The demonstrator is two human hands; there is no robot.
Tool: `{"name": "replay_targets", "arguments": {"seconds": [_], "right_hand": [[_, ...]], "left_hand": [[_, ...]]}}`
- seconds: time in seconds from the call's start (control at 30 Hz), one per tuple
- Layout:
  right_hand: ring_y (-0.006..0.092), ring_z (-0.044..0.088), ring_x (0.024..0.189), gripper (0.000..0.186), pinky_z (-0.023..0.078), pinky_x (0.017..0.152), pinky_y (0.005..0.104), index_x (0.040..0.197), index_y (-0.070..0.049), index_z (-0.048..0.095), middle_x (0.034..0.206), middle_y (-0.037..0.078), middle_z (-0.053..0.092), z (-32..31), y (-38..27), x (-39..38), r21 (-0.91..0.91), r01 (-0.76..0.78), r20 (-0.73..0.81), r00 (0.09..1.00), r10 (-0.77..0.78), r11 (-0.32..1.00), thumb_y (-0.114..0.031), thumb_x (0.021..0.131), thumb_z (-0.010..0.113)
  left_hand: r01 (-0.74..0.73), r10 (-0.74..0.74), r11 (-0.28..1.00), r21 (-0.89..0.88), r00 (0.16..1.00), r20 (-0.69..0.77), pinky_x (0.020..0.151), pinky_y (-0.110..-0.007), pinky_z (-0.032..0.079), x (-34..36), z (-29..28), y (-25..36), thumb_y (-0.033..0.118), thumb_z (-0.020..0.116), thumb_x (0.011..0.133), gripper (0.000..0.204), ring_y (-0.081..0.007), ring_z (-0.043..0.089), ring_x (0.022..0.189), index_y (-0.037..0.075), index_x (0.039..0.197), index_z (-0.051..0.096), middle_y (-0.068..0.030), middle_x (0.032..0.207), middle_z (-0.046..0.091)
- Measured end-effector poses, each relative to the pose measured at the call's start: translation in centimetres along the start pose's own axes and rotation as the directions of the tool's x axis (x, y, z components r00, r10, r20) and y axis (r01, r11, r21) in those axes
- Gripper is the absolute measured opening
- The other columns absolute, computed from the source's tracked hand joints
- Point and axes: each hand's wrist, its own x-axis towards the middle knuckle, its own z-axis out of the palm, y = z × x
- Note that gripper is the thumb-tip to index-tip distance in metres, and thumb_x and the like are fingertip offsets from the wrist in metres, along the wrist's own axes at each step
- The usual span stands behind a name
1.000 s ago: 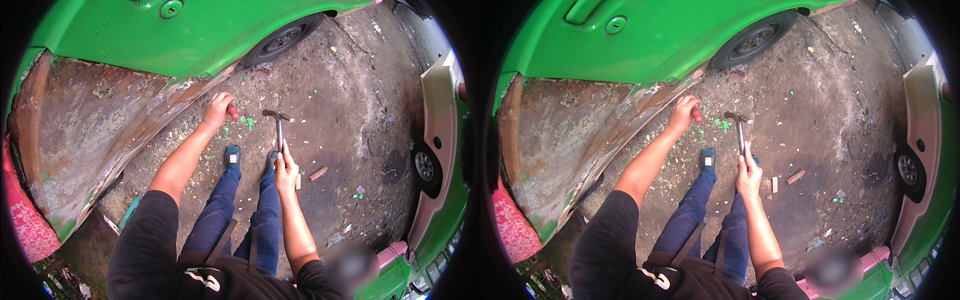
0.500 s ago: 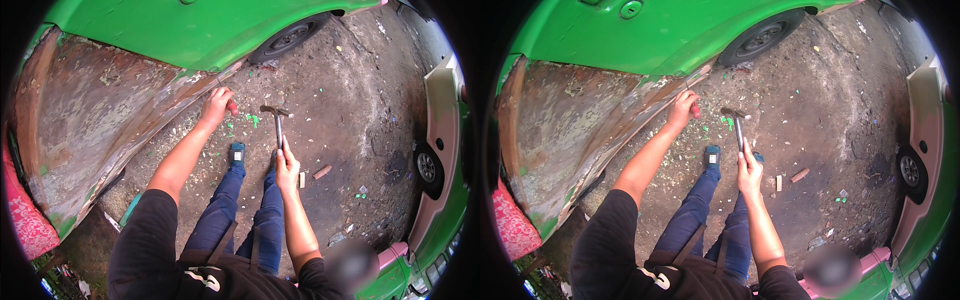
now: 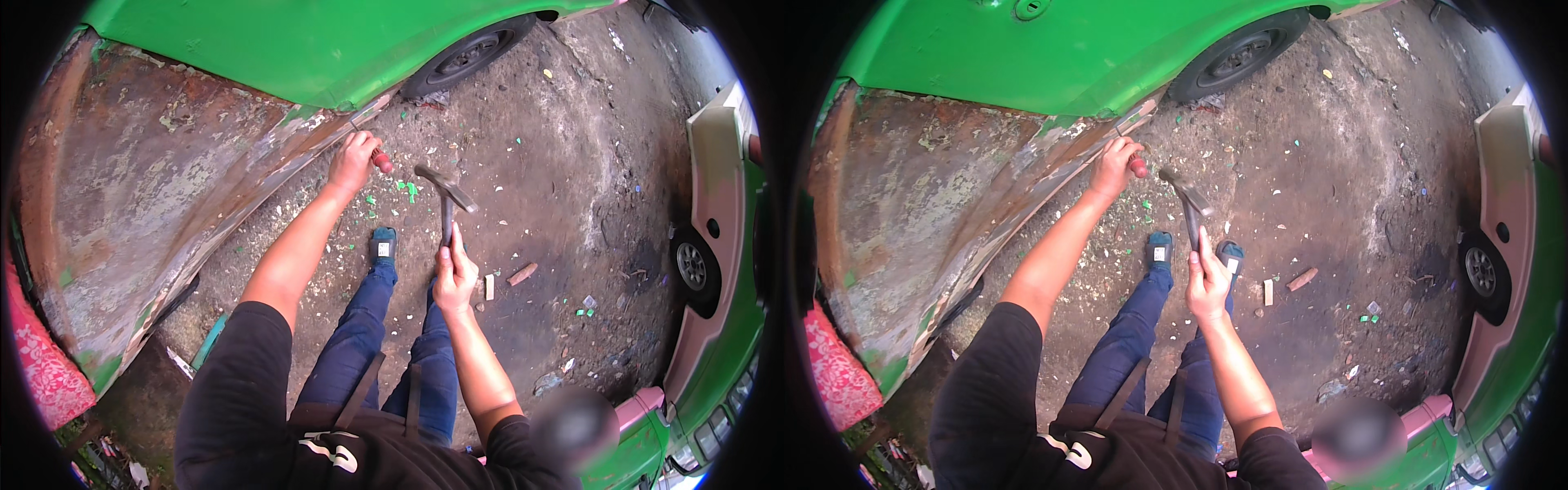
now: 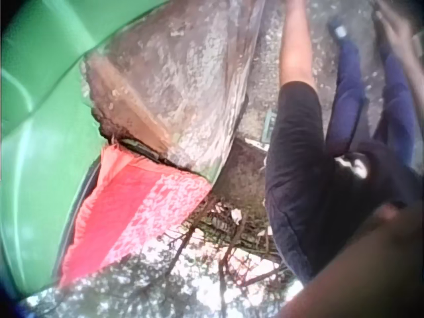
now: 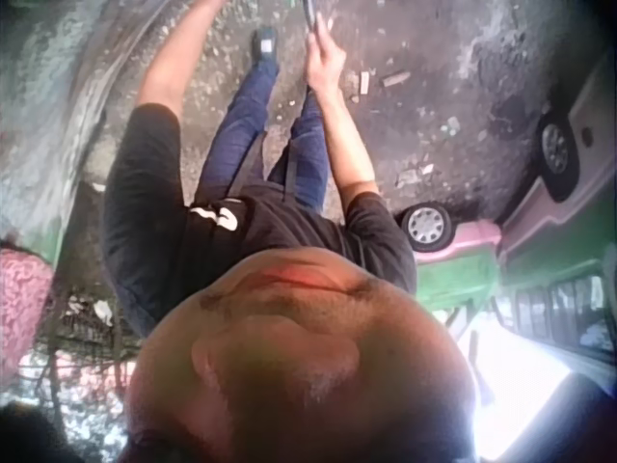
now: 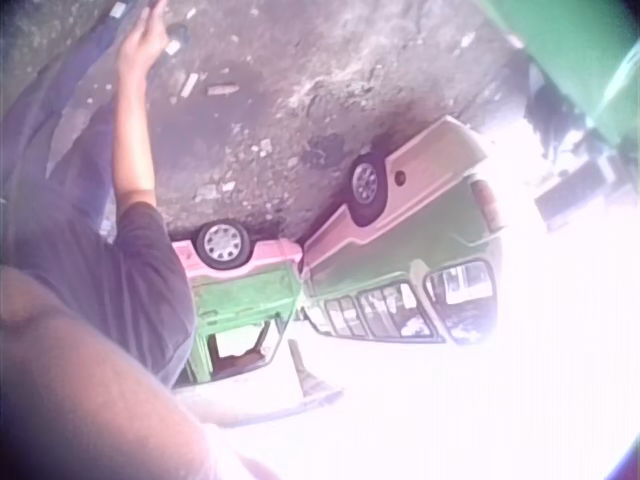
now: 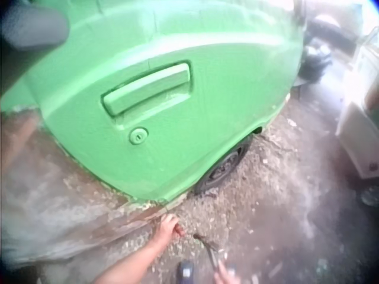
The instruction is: The person repeatedly hammers a red-handled tool against the lower edge of a green vehicle panel, creating small chips and debris. The person moves along the panel and continues hammering at different spots.
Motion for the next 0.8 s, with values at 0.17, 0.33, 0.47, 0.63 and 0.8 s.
{"name": "replay_targets", "arguments": {"seconds": [0.17, 0.33, 0.47, 0.63, 0.8], "right_hand": [[0.0333, 0.071, 0.084, 0.046, 0.054, 0.076, 0.0371, 0.136, -0.014, 0.056, 0.098, 0.023, 0.069, 4.4, 1.4, 1.3, -0.213, -0.034, 0.155, 0.985, 0.068, 0.976, -0.006, 0.092, 0.062], [0.0217, 0.07, 0.098, 0.043, 0.052, 0.084, 0.0311, 0.139, -0.008, 0.052, 0.119, 0.02, 0.066, 4.2, 1.1, -0.3, -0.027, -0.101, 0.023, 0.995, 0.102, 0.994, -0.007, 0.096, 0.056], [0.0085, 0.052, 0.078, 0.044, 0.045, 0.07, 0.0222, 0.142, -0.008, 0.049, 0.094, 0.004, 0.059, 2.3, 1.3, 0.2, 0.091, -0.276, 0.01, 0.961, 0.276, 0.957, -0.007, 0.098, 0.055], [0.0037, 0.042, 0.065, 0.045, 0.04, 0.061, 0.0198, 0.144, -0.011, 0.048, 0.073, -0.005, 0.049, 1.0, 0.9, 0.5, 0.116, -0.3, 0.021, 0.954, 0.3, 0.947, -0.009, 0.099, 0.054], [0.003, 0.038, 0.062, 0.045, 0.035, 0.056, 0.0192, 0.144, -0.012, 0.049, 0.073, -0.007, 0.045, 1.6, 1.0, 0.1, 0.057, -0.239, 0.033, 0.971, 0.237, 0.969, -0.008, 0.099, 0.054]], "left_hand": [[0.069, -0.069, 0.998, -0.002, 0.997, 0.039, 0.084, -0.039, 0.052, 0.0, 0.1, -0.9, 0.002, 0.075, 0.067, 0.033, -0.0294, 0.062, 0.097, 0.009, 0.099, 0.067, -0.006, 0.102, 0.064], [0.068, -0.071, 0.997, 0.041, 0.994, 0.078, 0.086, -0.039, 0.051, -1.2, -0.6, -2.5, 0.0, 0.073, 0.066, 0.031, -0.0291, 0.061, 0.1, 0.008, 0.096, 0.068, -0.006, 0.102, 0.064], [-0.074, 0.072, 0.997, 0.023, 0.994, 0.088, 0.086, -0.039, 0.051, -1.9, -1.0, -0.9, 0.001, 0.075, 0.062, 0.036, -0.0286, 0.06, 0.101, 0.009, 0.096, 0.068, -0.006, 0.102, 0.063], [-0.045, 0.04, 0.998, 0.035, 0.99, 0.136, 0.086, -0.04, 0.052, -1.3, -2.2, 0.3, 0.004, 0.068, 0.074, 0.025, -0.0265, 0.06, 0.104, 0.009, 0.098, 0.068, -0.0058, 0.107, 0.061], [-0.029, 0.025, 0.999, 0.025, 0.99, 0.136, 0.084, -0.041, 0.051, -0.6, -2.1, 0.3, 0.001, 0.07, 0.071, 0.029, -0.028, 0.06, 0.102, 0.008, 0.098, 0.067, -0.0061, 0.102, 0.061]]}}
